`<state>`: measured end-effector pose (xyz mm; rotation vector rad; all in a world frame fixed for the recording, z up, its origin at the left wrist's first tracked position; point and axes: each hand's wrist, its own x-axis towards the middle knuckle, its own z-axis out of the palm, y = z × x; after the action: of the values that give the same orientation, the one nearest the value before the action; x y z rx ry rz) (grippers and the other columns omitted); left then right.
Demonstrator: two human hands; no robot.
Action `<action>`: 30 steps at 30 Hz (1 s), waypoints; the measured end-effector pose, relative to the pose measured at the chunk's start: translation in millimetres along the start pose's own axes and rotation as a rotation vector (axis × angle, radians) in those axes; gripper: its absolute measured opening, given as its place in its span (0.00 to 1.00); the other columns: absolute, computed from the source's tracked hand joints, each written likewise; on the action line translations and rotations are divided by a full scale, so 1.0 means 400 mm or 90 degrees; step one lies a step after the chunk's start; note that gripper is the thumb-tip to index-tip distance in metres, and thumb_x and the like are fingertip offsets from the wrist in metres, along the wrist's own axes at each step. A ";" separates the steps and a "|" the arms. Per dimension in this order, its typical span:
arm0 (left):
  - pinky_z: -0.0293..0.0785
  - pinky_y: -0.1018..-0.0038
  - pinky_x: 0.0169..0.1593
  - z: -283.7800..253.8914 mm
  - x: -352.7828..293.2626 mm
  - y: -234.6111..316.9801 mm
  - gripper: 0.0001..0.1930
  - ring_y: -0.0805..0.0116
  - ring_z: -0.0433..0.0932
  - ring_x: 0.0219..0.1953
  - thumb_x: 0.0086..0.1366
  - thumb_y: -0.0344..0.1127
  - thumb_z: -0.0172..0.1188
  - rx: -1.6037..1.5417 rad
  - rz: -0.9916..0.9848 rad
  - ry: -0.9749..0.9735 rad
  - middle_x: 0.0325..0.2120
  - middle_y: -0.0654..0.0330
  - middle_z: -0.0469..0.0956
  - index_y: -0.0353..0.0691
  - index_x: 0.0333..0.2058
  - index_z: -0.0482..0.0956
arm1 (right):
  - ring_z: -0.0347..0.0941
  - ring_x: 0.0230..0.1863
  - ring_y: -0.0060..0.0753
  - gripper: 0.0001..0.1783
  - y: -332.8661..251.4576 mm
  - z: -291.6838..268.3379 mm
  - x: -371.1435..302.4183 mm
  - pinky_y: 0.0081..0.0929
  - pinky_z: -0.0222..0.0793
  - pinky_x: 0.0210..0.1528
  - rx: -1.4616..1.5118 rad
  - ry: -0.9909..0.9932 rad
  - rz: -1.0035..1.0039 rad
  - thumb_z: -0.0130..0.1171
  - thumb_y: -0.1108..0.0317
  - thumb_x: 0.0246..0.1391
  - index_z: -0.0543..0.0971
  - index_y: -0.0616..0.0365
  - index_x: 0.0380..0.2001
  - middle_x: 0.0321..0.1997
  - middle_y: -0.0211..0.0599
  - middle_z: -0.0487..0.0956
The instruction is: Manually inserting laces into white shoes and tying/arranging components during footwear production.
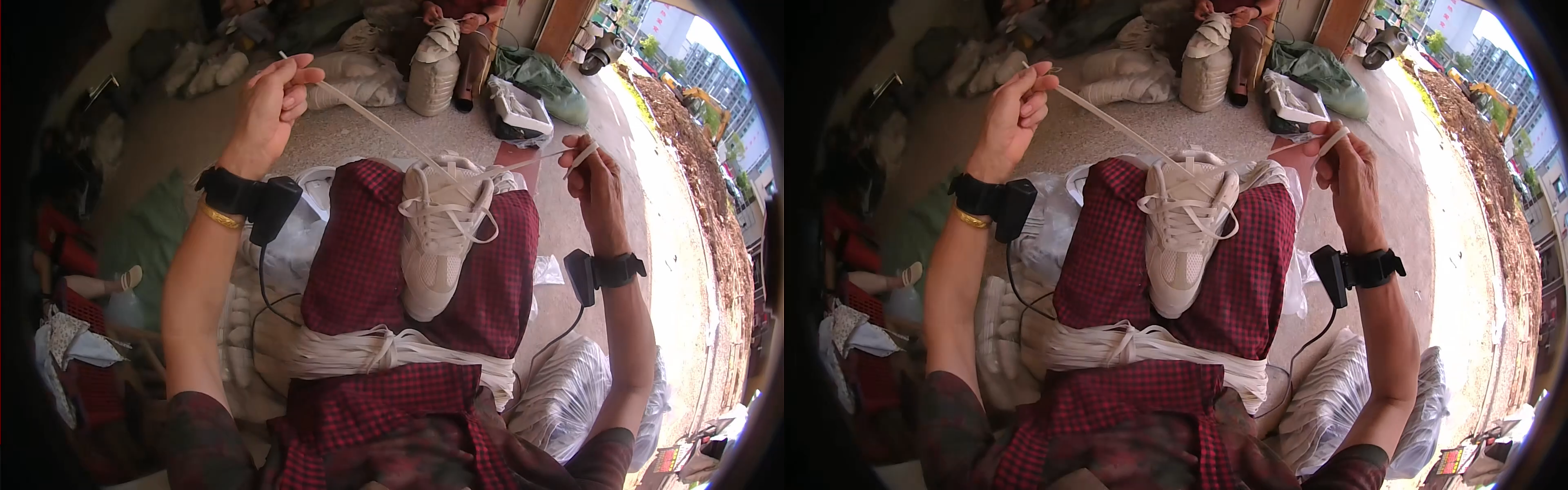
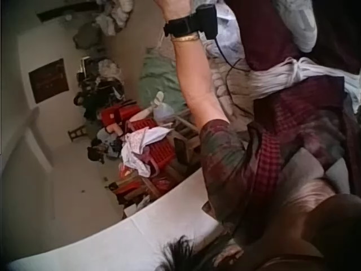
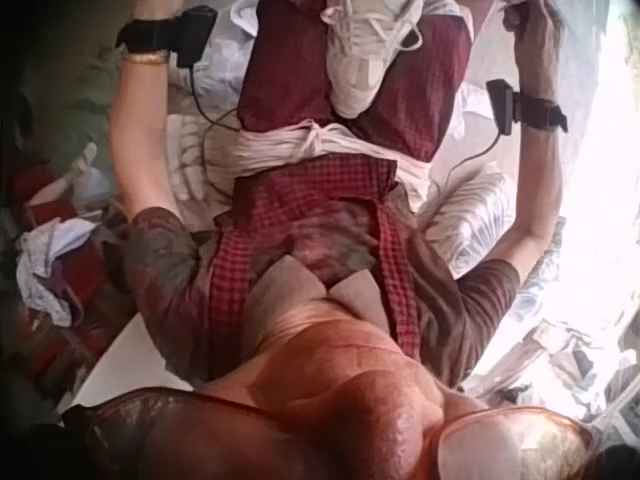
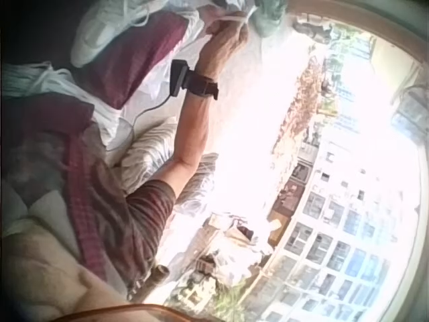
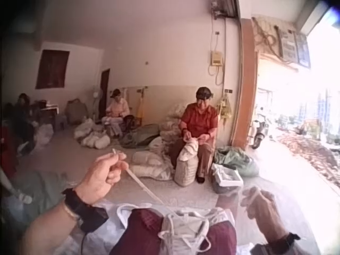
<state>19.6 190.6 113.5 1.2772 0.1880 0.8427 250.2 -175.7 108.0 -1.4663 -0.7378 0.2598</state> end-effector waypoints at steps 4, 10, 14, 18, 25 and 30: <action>0.56 0.86 0.22 -0.150 -0.043 -0.092 0.14 0.84 0.61 0.20 0.74 0.36 0.51 0.010 -0.047 0.137 0.35 0.55 0.82 0.33 0.51 0.74 | 0.62 0.20 0.11 0.21 0.076 -0.069 -0.030 0.13 0.58 0.22 0.037 0.008 0.049 0.48 0.54 0.70 0.81 0.62 0.44 0.29 0.29 0.82; 0.65 0.85 0.25 -0.103 -0.154 -0.130 0.25 0.82 0.74 0.28 0.71 0.37 0.54 0.336 -0.092 0.063 0.41 0.58 0.83 0.34 0.63 0.65 | 0.77 0.26 0.23 0.16 0.116 -0.132 -0.054 0.21 0.71 0.28 -0.396 -0.186 0.246 0.54 0.60 0.64 0.80 0.62 0.45 0.27 0.34 0.83; 0.79 0.76 0.38 0.015 -0.169 -0.146 0.24 0.68 0.82 0.38 0.62 0.25 0.57 0.490 0.098 0.001 0.45 0.55 0.81 0.38 0.59 0.71 | 0.80 0.44 0.41 0.19 0.102 -0.030 -0.064 0.33 0.76 0.40 -0.576 -0.070 -0.191 0.55 0.75 0.54 0.75 0.61 0.50 0.40 0.44 0.82; 0.76 0.79 0.34 0.165 -0.168 -0.158 0.23 0.72 0.80 0.41 0.58 0.20 0.58 0.519 0.191 -0.242 0.46 0.56 0.80 0.39 0.54 0.77 | 0.77 0.47 0.48 0.18 0.065 0.114 -0.075 0.40 0.73 0.48 -0.506 -0.201 -0.335 0.55 0.75 0.55 0.71 0.63 0.50 0.46 0.51 0.79; 0.76 0.74 0.35 0.141 -0.189 -0.168 0.12 0.68 0.82 0.35 0.61 0.21 0.61 0.603 0.325 -0.282 0.36 0.57 0.82 0.36 0.44 0.82 | 0.75 0.34 0.52 0.09 0.073 0.078 -0.084 0.44 0.70 0.37 -0.523 -0.236 -0.368 0.54 0.73 0.62 0.75 0.64 0.44 0.36 0.48 0.76; 0.77 0.65 0.34 0.088 -0.177 -0.140 0.09 0.56 0.80 0.30 0.61 0.26 0.64 0.712 0.528 -0.259 0.29 0.57 0.78 0.39 0.41 0.81 | 0.75 0.31 0.52 0.09 0.058 0.028 -0.083 0.44 0.71 0.34 -0.646 -0.216 -0.404 0.54 0.71 0.62 0.77 0.62 0.43 0.33 0.46 0.74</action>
<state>15.3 115.6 52.4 2.6460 -0.2768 1.1920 224.7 -183.3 75.3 -2.0296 -1.7208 -0.4383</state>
